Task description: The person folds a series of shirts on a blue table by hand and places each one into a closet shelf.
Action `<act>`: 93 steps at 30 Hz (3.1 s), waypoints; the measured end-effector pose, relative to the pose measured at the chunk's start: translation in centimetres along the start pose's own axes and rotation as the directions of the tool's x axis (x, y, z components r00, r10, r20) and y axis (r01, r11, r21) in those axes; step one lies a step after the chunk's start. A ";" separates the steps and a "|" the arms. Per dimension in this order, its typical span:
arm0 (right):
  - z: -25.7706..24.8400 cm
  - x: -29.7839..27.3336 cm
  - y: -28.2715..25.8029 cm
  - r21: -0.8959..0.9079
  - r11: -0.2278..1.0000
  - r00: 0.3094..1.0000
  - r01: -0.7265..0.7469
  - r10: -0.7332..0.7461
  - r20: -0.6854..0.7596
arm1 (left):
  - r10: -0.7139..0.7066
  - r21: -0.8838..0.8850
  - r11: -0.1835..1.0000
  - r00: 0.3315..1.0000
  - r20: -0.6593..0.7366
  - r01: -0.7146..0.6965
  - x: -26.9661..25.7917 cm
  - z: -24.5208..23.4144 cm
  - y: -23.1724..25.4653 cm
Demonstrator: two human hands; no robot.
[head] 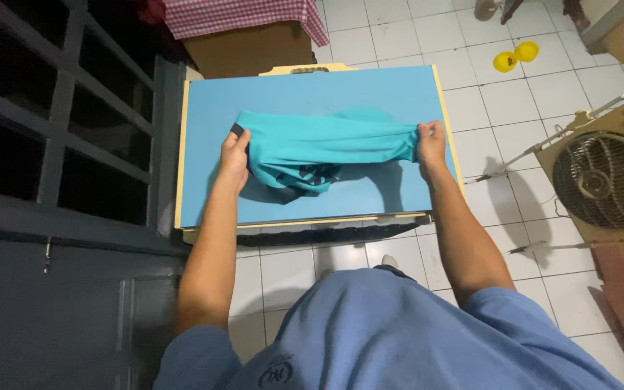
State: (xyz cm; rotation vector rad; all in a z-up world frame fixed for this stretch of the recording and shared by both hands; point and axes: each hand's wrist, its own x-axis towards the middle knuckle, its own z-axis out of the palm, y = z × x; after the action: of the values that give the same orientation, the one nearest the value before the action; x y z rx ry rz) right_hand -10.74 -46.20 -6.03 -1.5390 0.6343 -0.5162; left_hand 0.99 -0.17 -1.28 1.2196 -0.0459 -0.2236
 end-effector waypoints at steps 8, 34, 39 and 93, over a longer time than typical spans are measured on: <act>-3.0 -5.0 -10.7 -0.742 0.175 0.752 0.647 0.016 0.659 | 0.050 0.974 0.132 0.983 0.178 -0.183 -4.7 0.9 6.5; -3.1 8.6 -15.7 -0.333 0.939 0.704 0.083 0.181 0.686 | -0.419 0.904 0.415 0.861 0.289 -0.101 0.8 2.8 12.9; -6.0 1.9 -18.6 -0.434 0.877 0.603 0.207 0.235 0.762 | -0.594 0.919 0.395 0.758 0.271 -0.019 -4.3 1.9 14.0; 0.1 -0.7 7.2 -0.692 0.167 0.712 0.702 -0.194 0.675 | -0.153 0.932 -0.263 0.965 0.213 -0.248 -2.7 -5.7 -10.4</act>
State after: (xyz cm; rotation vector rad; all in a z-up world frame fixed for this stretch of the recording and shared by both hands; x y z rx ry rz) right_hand -11.79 -45.75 -13.16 -2.9779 -0.0568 -0.1605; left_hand -2.28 2.27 -12.80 2.9915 -0.6820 -0.2610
